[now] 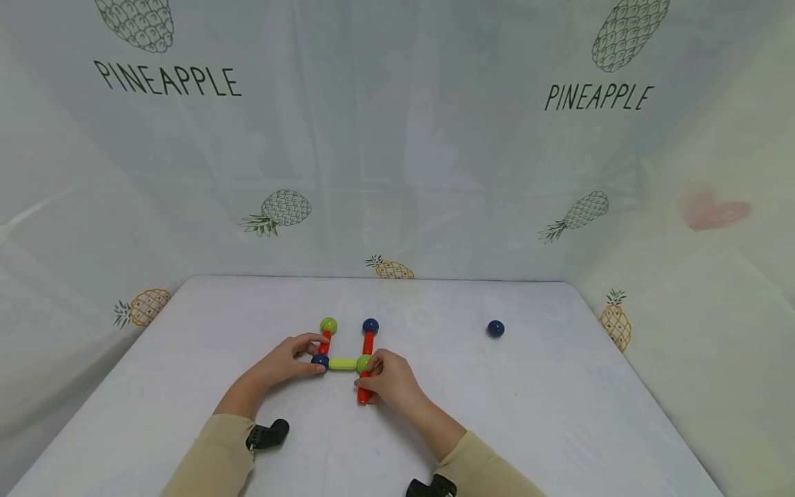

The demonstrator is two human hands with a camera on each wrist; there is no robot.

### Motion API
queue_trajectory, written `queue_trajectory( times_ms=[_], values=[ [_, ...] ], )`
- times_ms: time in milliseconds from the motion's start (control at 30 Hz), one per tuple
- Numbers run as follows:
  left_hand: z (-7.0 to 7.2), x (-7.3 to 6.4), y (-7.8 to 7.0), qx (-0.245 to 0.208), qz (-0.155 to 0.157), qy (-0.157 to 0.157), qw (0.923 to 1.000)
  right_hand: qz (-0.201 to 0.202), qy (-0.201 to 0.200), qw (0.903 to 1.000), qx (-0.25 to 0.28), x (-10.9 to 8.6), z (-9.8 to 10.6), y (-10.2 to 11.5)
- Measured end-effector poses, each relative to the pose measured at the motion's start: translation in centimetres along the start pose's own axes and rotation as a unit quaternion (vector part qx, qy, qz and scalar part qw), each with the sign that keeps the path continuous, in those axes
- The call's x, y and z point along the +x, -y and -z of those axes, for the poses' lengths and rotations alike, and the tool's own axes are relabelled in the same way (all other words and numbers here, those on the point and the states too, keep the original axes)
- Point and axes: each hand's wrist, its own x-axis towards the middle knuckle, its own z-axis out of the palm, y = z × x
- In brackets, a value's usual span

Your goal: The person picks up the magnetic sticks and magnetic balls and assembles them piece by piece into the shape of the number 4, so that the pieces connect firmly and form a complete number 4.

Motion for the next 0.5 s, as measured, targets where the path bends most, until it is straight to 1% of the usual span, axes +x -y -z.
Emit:
queue_trajectory(
  times_ms=[133,233,333,433,500],
  values=[
    [0.0,0.0,0.0,0.001,-0.001,-0.002,1.0000,0.001,0.000,0.9999,-0.017,-0.1,0.2,0.2],
    [0.0,0.0,-0.1,0.005,0.000,-0.004,1.0000,0.009,-0.003,0.9986,-0.052,-0.2,0.6,0.4],
    [0.0,0.0,-0.1,0.003,0.002,-0.003,1.0000,0.015,-0.007,0.9972,-0.073,-0.2,1.1,0.6],
    [0.1,-0.1,-0.1,0.003,-0.005,0.002,1.0000,0.019,-0.008,0.9965,-0.081,-0.2,1.6,0.6],
    [0.1,-0.1,-0.2,0.001,-0.004,0.002,1.0000,0.020,-0.009,0.9961,-0.086,-0.3,1.9,0.5]
  ],
)
